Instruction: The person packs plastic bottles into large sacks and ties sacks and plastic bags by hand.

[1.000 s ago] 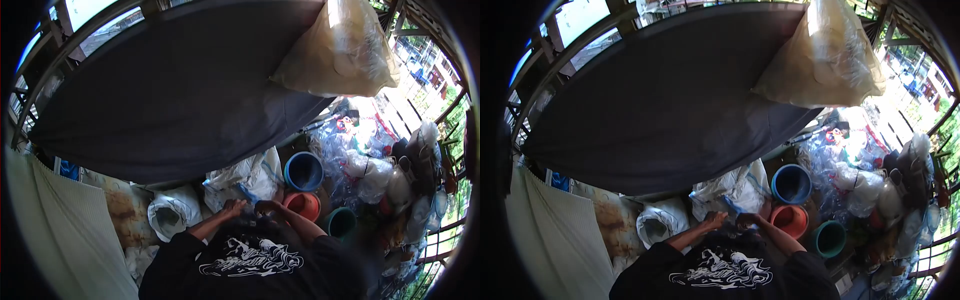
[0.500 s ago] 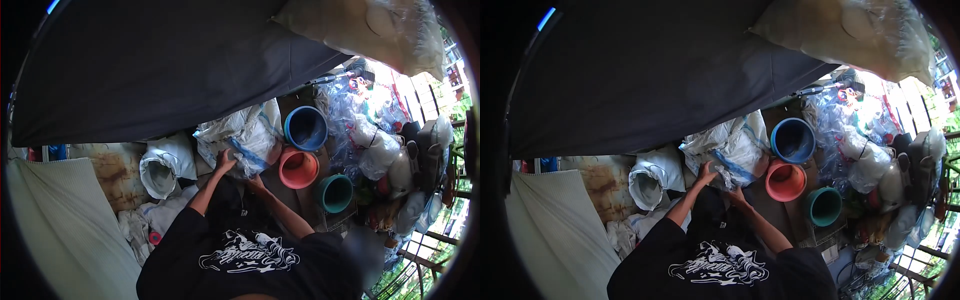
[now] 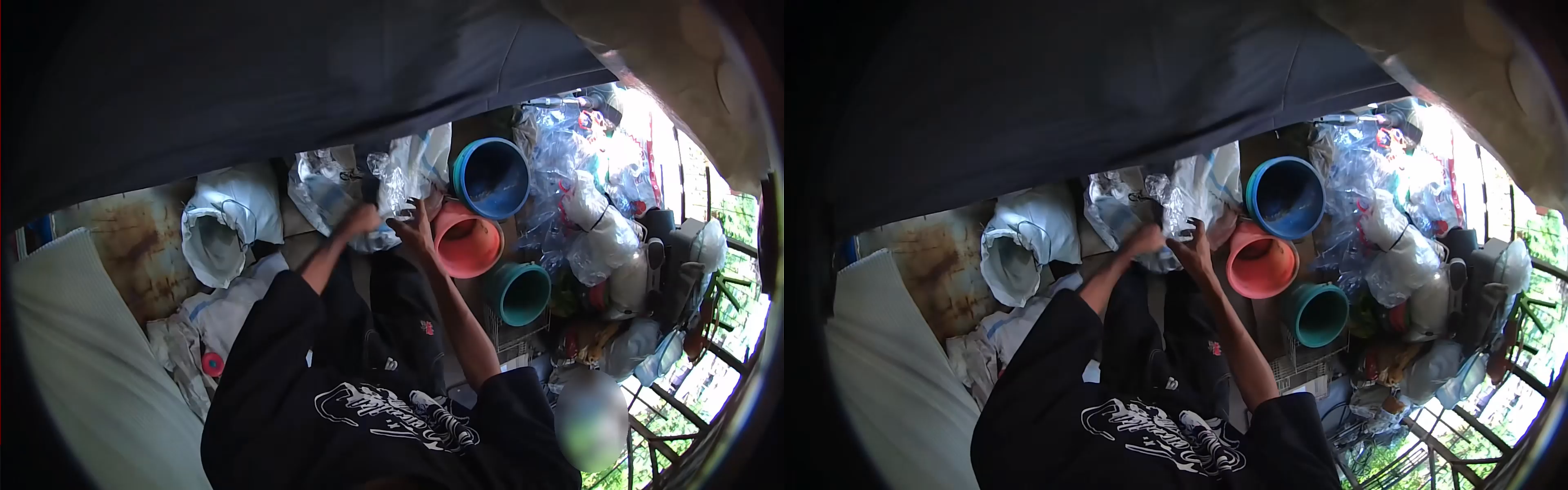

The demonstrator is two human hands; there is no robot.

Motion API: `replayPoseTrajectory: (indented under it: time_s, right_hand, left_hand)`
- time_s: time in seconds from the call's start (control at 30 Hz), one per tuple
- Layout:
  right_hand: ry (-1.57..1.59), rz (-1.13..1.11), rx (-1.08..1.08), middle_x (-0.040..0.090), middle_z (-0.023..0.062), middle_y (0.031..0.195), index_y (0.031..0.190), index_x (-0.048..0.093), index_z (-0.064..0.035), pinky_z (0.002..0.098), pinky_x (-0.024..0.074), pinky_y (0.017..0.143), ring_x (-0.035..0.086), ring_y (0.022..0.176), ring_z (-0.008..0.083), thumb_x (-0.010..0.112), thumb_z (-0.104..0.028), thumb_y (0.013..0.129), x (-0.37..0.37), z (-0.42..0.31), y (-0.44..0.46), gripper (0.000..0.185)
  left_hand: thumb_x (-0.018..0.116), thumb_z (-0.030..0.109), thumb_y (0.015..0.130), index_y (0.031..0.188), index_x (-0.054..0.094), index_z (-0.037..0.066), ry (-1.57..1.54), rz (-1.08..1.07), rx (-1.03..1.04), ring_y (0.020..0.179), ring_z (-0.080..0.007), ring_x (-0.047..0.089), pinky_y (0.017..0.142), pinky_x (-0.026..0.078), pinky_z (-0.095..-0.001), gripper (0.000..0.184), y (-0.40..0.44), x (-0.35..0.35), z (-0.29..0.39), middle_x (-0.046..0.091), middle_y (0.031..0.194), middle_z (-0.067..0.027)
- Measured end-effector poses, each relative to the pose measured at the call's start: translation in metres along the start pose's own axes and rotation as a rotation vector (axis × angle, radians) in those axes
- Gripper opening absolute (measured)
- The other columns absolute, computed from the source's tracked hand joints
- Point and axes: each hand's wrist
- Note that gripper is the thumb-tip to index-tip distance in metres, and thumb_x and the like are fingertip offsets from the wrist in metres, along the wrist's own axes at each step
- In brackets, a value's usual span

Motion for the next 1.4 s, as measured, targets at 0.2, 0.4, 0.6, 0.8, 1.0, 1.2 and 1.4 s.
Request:
replayPoseTrajectory:
  time_s: [0.2, 0.4, 0.6, 0.8, 1.0, 1.2, 1.4]
  right_hand:
    - [-0.051, -0.229, 0.017, 0.062, 0.021, 0.106, 0.121, 0.046, 0.0092, 0.0389, 0.0459, 0.088, 0.057, 0.102, 0.0279, 0.079, -0.032, 0.068, 0.015, 0.001, 0.032, 0.075]
    - [-0.804, 0.178, -0.024, 0.061, 0.0238, 0.107, 0.113, 0.056, 0.0047, 0.0445, 0.0444, 0.093, 0.056, 0.109, 0.0379, 0.072, -0.021, 0.065, -0.057, 0.1, 0.035, 0.057]
    - [-0.866, 0.26, -0.148, 0.066, 0.022, 0.091, 0.094, 0.065, 0.0035, 0.0445, 0.0501, 0.084, 0.064, 0.092, 0.0392, 0.067, -0.028, 0.064, -0.086, 0.062, 0.032, 0.043]
    - [-0.656, -0.195, -0.072, 0.067, 0.0183, 0.076, 0.077, 0.068, -0.0007, 0.0419, 0.0512, 0.065, 0.067, 0.074, 0.0297, 0.061, -0.023, 0.075, -0.042, 0.006, 0.025, 0.023]
    - [-0.628, -0.282, -0.539, 0.066, 0.0147, 0.068, 0.075, 0.068, -0.0023, 0.0373, 0.05, 0.058, 0.067, 0.064, 0.0218, 0.062, -0.029, 0.082, 0.026, -0.032, -0.004, 0.029]
    - [-0.726, -0.312, -0.538, 0.068, 0.0125, 0.078, 0.081, 0.067, -0.0025, 0.0377, 0.0519, 0.059, 0.068, 0.068, 0.0206, 0.059, -0.03, 0.086, 0.115, 0.016, 0.006, 0.029]
    - [-0.153, -0.412, 0.062, 0.064, 0.0144, 0.069, 0.08, 0.064, 0.002, 0.0387, 0.0452, 0.056, 0.062, 0.062, 0.0215, 0.06, -0.028, 0.083, 0.237, -0.016, -0.035, 0.03]
  left_hand:
    - [0.064, 0.046, 0.081, 0.105, 0.063, 0.003, -0.194, -0.026, 0.36, 0.094, -0.0411, 0.063, 0.083, 0.049, -0.048, 0.049, -0.159, 0.105, 0.146, 0.065, 0.098, -0.0257]
    - [0.072, 0.036, 0.071, 0.111, 0.063, 0.007, -0.306, 0.133, 0.234, 0.093, -0.0371, 0.064, 0.082, 0.051, -0.0442, 0.05, -0.171, 0.113, 0.109, 0.066, 0.101, -0.0185]
    - [0.071, 0.033, 0.071, 0.11, 0.065, 0.01, -0.02, -0.015, 0.111, 0.094, -0.0353, 0.065, 0.081, 0.051, -0.045, 0.046, -0.17, 0.038, 0.051, 0.067, 0.102, -0.0181]
    - [0.067, 0.025, 0.076, 0.109, 0.064, 0.003, -0.031, 0.281, 0.251, 0.085, -0.0299, 0.068, 0.072, 0.053, -0.0414, 0.04, -0.178, 0.013, 0.075, 0.069, 0.09, -0.0156]
    - [0.061, 0.027, 0.089, 0.109, 0.063, 0.004, -1.136, 0.159, 0.031, 0.073, -0.0189, 0.068, 0.059, 0.054, -0.0292, 0.031, -0.202, -0.01, 0.093, 0.068, 0.091, -0.0075]
    - [0.058, 0.031, 0.093, 0.116, 0.056, 0.008, -1.743, 0.038, 0.029, 0.077, -0.0213, 0.069, 0.06, 0.054, -0.0325, 0.033, -0.23, -0.04, 0.025, 0.066, 0.101, -0.0082]
    - [0.055, 0.032, 0.094, 0.112, 0.058, 0.008, -1.897, 0.145, 0.01, 0.085, -0.0203, 0.068, 0.064, 0.054, -0.0321, 0.03, -0.275, -0.059, -0.093, 0.067, 0.103, -0.0087]
Point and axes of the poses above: each hand's wrist, its own y-axis towards the middle knuckle, its own x-axis out of the palm, z = x × y
